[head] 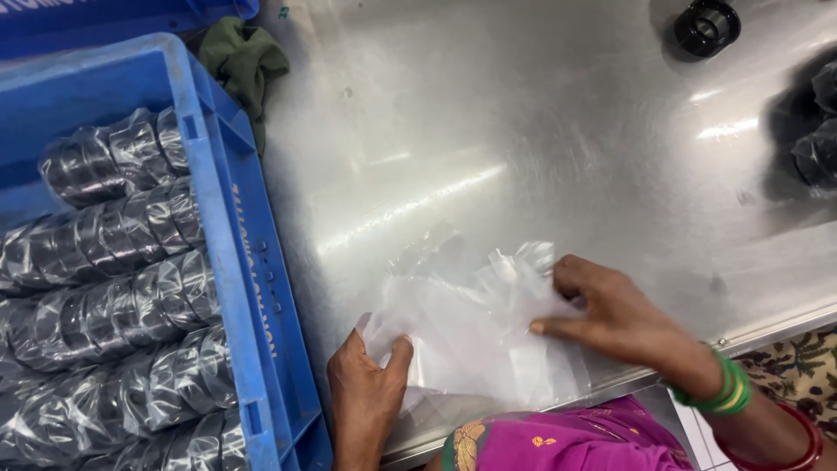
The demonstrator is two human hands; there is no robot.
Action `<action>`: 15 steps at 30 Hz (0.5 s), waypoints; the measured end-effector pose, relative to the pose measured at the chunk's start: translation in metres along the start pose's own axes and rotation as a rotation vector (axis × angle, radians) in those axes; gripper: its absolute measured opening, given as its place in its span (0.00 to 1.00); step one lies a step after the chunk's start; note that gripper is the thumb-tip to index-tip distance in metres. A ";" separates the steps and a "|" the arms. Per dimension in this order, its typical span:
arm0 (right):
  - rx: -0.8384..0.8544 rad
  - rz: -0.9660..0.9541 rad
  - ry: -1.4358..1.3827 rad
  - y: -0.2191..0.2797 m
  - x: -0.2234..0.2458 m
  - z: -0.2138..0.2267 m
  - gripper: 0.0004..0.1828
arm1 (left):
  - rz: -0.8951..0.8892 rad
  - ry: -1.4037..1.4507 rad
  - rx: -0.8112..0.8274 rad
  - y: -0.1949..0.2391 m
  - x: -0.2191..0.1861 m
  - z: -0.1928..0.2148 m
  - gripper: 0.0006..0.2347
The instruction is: Manually packing circular metal rings or bearings into plastic bags and organizing them into storage bins on a metal workbench.
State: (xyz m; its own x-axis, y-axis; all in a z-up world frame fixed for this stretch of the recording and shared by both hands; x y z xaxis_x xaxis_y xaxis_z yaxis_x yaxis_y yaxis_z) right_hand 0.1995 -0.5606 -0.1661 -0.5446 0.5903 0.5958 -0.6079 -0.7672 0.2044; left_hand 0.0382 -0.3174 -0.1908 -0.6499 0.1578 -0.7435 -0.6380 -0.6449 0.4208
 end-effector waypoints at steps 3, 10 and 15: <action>0.188 -0.482 -0.170 -0.002 -0.017 0.012 0.27 | 0.021 0.072 0.043 0.000 0.002 0.006 0.13; -0.239 -0.387 -0.642 0.000 -0.021 0.028 0.31 | -0.010 0.033 0.110 0.000 0.006 0.009 0.14; 0.150 0.114 -0.542 -0.020 0.014 -0.018 0.22 | 0.029 -0.070 0.184 0.000 -0.008 0.009 0.18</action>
State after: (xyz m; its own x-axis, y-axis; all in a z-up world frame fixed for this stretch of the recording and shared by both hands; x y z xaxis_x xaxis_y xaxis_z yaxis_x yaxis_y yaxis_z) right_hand 0.1931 -0.5326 -0.1756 -0.2039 0.3194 0.9254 -0.4529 -0.8688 0.2001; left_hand 0.0395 -0.3116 -0.1799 -0.6919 0.1968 -0.6947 -0.6793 -0.5036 0.5339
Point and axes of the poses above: each hand's wrist, its own y-axis away from the middle knuckle, its own z-axis out of the back of the hand, x = y × z, the point moved 1 cm from there along -y, towards the middle knuckle, and after that the axes turned 7 degrees about z, right-handed, at the moved point
